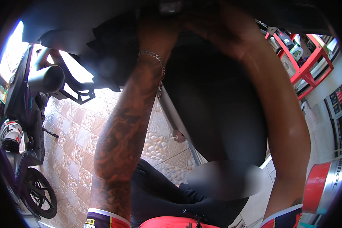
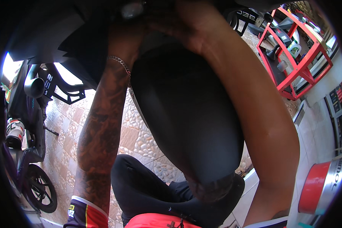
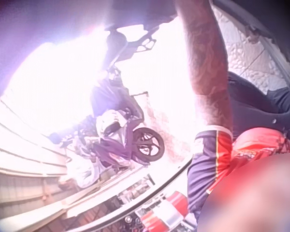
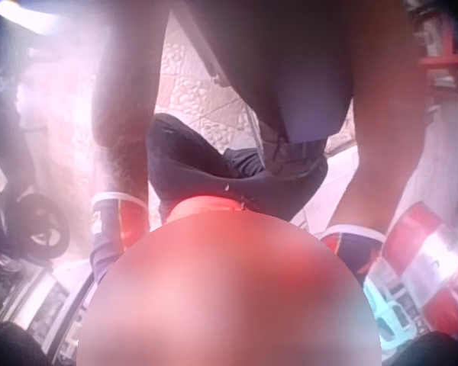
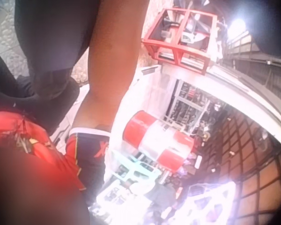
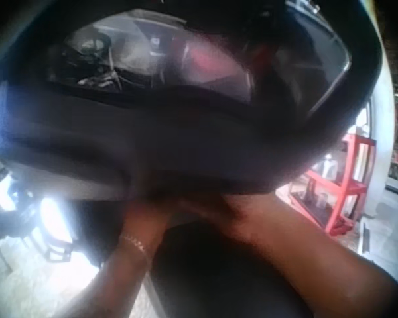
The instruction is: The person sits on the floor and uses a wrench to tighten bolts under the rear section of a scooter. They repeatedly reach under the bodywork, adjust the tool, and reposition their hands to access fasteners near the rear wheel and exhaust area.
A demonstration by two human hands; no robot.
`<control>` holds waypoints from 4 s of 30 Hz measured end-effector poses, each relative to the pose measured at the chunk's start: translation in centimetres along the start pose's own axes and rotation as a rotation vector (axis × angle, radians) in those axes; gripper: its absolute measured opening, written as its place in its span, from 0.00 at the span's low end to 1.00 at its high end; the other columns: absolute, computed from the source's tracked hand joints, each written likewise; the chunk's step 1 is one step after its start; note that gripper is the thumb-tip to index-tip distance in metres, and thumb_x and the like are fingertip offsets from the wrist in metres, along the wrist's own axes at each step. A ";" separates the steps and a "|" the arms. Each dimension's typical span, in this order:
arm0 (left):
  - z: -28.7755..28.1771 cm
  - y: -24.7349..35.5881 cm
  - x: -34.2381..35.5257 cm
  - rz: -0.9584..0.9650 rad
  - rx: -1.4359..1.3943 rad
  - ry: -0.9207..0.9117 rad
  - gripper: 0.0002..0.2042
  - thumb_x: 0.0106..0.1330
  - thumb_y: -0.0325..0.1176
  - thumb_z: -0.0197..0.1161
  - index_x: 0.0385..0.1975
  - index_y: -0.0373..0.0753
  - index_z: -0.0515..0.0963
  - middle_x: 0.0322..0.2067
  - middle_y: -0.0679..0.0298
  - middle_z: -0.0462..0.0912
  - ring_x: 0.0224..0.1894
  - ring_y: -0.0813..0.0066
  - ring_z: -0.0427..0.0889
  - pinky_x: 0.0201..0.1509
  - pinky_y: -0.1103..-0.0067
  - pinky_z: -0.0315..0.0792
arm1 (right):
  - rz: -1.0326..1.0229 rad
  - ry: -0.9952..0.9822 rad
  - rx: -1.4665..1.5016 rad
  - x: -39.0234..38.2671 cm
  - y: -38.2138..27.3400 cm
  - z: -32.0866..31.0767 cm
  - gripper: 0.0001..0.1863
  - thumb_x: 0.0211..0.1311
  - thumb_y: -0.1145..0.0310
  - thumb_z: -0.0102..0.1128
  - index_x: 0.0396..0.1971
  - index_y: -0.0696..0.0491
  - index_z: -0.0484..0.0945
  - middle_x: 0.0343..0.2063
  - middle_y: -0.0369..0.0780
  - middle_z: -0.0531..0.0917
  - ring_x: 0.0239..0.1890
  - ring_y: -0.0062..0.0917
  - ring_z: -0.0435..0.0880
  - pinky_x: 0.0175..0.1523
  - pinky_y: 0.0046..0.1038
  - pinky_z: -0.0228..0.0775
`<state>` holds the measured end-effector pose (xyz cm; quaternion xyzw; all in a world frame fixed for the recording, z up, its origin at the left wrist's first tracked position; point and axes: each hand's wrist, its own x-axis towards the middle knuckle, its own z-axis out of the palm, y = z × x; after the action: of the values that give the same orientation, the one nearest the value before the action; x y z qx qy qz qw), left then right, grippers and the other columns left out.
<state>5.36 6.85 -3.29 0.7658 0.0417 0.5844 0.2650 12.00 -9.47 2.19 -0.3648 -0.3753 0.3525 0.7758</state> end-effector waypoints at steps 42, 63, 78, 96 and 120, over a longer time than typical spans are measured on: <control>-1.7 0.2 1.8 -0.392 -0.348 -0.268 0.13 0.67 0.27 0.65 0.50 0.30 0.83 0.43 0.60 0.87 0.43 0.75 0.87 0.45 0.81 0.81 | 0.231 -0.348 -0.365 7.8 2.9 -5.6 0.21 0.76 0.57 0.58 0.58 0.57 0.80 0.52 0.43 0.85 0.48 0.26 0.85 0.49 0.29 0.81; -1.9 1.7 1.4 -0.484 -0.335 -0.190 0.13 0.64 0.24 0.69 0.48 0.28 0.83 0.40 0.59 0.87 0.39 0.74 0.86 0.44 0.79 0.82 | 0.224 -0.181 -0.481 8.3 2.9 -5.2 0.22 0.71 0.57 0.63 0.57 0.56 0.81 0.50 0.44 0.86 0.49 0.29 0.86 0.50 0.32 0.81; -2.6 2.7 1.1 -0.608 -0.448 -0.336 0.10 0.67 0.26 0.68 0.45 0.30 0.82 0.40 0.59 0.86 0.39 0.74 0.87 0.43 0.81 0.82 | -0.026 -0.148 -0.997 4.7 0.4 -4.4 0.28 0.68 0.55 0.65 0.62 0.55 0.78 0.54 0.45 0.85 0.55 0.34 0.83 0.53 0.34 0.78; -3.0 3.5 0.3 -0.635 -0.581 -0.287 0.10 0.69 0.29 0.65 0.45 0.31 0.82 0.40 0.57 0.87 0.41 0.70 0.88 0.45 0.78 0.83 | -0.080 0.130 -0.369 3.3 -1.2 -0.7 0.15 0.70 0.63 0.60 0.47 0.58 0.82 0.35 0.43 0.85 0.34 0.30 0.84 0.36 0.33 0.76; -3.2 3.3 0.3 -0.684 -0.594 -0.308 0.11 0.68 0.28 0.67 0.47 0.31 0.80 0.42 0.55 0.87 0.43 0.67 0.87 0.50 0.74 0.83 | -0.257 0.159 -0.705 3.2 -1.4 0.2 0.17 0.72 0.60 0.52 0.44 0.59 0.80 0.26 0.42 0.79 0.22 0.29 0.74 0.25 0.34 0.65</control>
<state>1.68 5.33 -0.98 0.6770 0.0827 0.3299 0.6527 13.71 -7.46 4.53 -0.5855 -0.4548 0.0723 0.6672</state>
